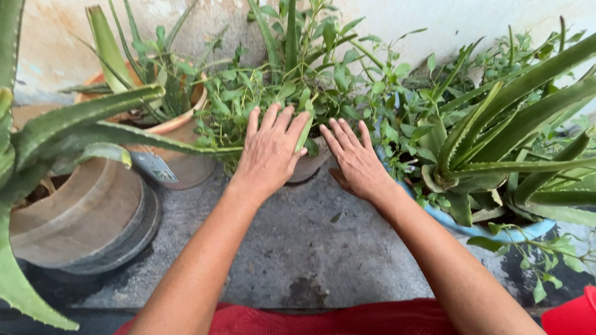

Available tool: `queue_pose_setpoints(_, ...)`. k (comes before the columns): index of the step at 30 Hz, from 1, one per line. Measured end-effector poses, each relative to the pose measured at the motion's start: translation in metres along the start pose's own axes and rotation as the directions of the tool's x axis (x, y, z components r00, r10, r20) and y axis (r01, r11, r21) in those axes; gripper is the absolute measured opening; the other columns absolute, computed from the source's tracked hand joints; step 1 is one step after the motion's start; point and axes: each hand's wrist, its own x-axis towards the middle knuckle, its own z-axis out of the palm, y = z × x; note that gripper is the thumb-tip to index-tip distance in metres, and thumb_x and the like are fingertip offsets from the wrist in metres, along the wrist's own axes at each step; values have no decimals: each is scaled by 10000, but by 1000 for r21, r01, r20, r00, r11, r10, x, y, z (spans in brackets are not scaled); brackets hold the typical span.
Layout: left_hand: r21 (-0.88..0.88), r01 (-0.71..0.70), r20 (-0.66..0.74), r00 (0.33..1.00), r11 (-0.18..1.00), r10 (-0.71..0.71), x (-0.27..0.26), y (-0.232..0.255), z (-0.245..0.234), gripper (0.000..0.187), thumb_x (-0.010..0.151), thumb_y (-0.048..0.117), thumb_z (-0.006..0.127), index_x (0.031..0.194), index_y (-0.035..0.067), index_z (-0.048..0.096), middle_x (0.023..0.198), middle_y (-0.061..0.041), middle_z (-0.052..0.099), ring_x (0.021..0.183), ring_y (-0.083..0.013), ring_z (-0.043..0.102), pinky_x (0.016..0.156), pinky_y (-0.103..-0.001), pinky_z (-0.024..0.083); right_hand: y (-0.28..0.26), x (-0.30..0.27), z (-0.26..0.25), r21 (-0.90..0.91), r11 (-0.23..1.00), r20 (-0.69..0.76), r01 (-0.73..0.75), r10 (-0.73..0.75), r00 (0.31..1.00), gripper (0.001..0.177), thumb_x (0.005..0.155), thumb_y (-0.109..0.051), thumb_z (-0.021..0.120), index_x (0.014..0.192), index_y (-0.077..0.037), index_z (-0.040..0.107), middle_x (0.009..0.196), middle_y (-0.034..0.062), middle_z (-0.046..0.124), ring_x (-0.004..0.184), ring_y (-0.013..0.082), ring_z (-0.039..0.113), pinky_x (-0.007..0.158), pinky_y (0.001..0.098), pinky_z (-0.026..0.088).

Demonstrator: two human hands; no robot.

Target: The person plucks small leaves and stems from several potted plants by hand, discarding debris on the floor and handling various plant types including aloe vera.

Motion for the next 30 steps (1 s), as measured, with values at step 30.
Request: queue_pose_setpoints(30, 19, 18, 44, 999, 1000, -19, 0, 3, -5, 836, 853, 217, 771, 1577, 143, 358, 1475, -212, 486, 1412, -415, 414, 1191, -626, 231, 4, 0, 1, 7, 1000, -43, 11, -11, 999, 1025, 769, -245, 805, 1569, 31, 227, 1627, 212, 312, 1536, 336, 257, 1250, 570, 104)
